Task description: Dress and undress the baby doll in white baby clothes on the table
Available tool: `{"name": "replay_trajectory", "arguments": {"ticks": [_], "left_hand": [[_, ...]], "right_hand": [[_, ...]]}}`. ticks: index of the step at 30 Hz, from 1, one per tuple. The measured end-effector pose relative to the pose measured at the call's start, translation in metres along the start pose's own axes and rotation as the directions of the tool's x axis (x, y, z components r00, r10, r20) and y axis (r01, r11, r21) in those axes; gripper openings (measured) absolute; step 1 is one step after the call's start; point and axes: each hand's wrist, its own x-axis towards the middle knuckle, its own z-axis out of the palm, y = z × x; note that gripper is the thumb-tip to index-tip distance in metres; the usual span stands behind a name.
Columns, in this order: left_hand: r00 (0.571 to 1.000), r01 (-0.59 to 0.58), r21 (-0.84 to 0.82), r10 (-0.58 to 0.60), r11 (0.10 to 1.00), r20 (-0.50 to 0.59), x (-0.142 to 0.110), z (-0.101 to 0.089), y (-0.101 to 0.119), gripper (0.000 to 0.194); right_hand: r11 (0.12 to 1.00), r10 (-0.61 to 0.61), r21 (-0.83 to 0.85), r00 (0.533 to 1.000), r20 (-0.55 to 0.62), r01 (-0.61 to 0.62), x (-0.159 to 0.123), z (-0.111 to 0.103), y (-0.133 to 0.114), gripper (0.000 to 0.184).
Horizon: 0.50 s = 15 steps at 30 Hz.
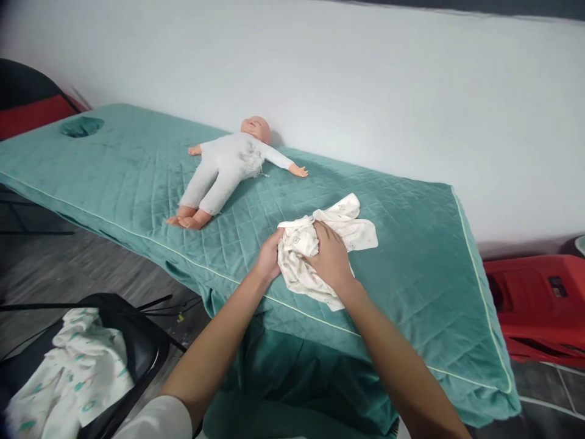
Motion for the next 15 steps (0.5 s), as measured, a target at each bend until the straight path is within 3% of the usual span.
{"name": "replay_trajectory", "arguments": {"ticks": [5,9,11,13,14,15], "left_hand": [[0.999,0.032,-0.052,-0.033,0.998,-0.017,-0.001,0.005,0.005,0.047],[0.997,0.06,-0.066,-0.057,0.996,0.053,-0.002,0.008,0.01,0.057],[0.998,0.039,-0.073,-0.036,0.997,0.052,-0.002,0.009,0.012,0.057],[0.999,0.018,-0.08,-0.015,0.997,0.043,-0.003,0.011,0.014,0.056],[0.999,0.009,-0.084,-0.006,0.996,0.04,-0.004,0.012,0.014,0.055],[0.999,0.004,-0.088,0.0,0.996,0.04,-0.004,0.013,0.014,0.053]], "right_hand": [[0.99,0.133,0.051,0.989,-0.063,-0.13,0.0,-0.013,0.002,0.034],[0.879,0.356,0.403,0.912,-0.202,-0.254,0.008,-0.033,0.018,0.028],[0.762,0.453,0.603,0.859,-0.239,-0.235,0.011,-0.053,0.029,0.034],[0.697,0.501,0.684,0.829,-0.248,-0.216,0.01,-0.082,0.042,0.04],[0.714,0.503,0.668,0.819,-0.278,-0.212,0.007,-0.099,0.049,0.043],[0.771,0.46,0.602,0.836,-0.299,-0.208,0.002,-0.118,0.056,0.048]]}}
